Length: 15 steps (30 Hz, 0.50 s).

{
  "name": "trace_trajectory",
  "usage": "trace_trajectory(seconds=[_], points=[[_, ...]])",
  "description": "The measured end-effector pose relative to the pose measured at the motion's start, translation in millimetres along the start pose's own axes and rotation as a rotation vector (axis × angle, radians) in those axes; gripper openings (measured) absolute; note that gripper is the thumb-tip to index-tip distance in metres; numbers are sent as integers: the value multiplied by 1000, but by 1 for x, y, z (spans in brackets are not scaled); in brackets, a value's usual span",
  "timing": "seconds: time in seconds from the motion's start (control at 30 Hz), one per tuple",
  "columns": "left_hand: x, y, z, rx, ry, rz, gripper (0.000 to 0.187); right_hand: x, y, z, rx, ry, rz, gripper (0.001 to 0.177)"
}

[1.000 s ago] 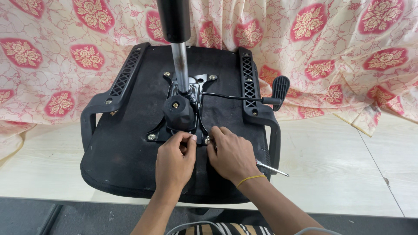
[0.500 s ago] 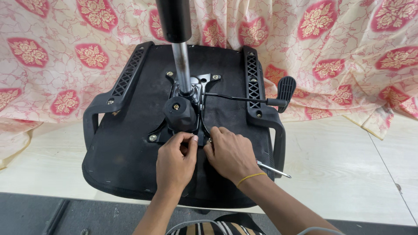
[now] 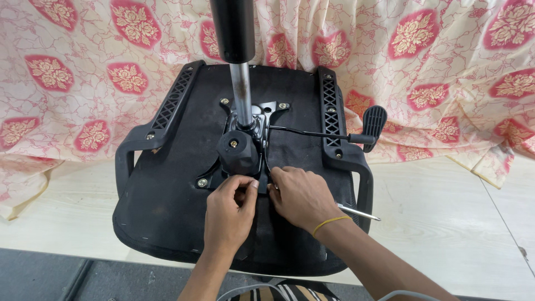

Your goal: The person uses a screwdriver to tighten screws on the underside of an office chair, securing the base and gas lift mechanism to the seat frame.

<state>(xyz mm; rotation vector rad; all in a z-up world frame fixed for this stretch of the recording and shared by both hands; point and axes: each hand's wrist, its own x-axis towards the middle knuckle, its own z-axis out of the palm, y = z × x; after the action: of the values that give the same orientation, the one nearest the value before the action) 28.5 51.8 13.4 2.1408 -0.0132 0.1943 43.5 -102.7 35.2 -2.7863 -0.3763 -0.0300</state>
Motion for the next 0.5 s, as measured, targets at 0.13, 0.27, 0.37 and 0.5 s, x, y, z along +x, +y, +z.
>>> trace_trajectory(seconds=[0.13,0.27,0.37,0.5], points=[[-3,2,0,12,10,54,16,-4,0,-6,77,51,-36,28],[-6,3,3,106,-55,33,21,-12,6,-20,206,142,72,42],[-10,2,10,183,-18,233,26,-11,13,-26,211,2,342,32],[-7,3,23,190,5,325,28,-17,19,-16,217,-1,301,27]])
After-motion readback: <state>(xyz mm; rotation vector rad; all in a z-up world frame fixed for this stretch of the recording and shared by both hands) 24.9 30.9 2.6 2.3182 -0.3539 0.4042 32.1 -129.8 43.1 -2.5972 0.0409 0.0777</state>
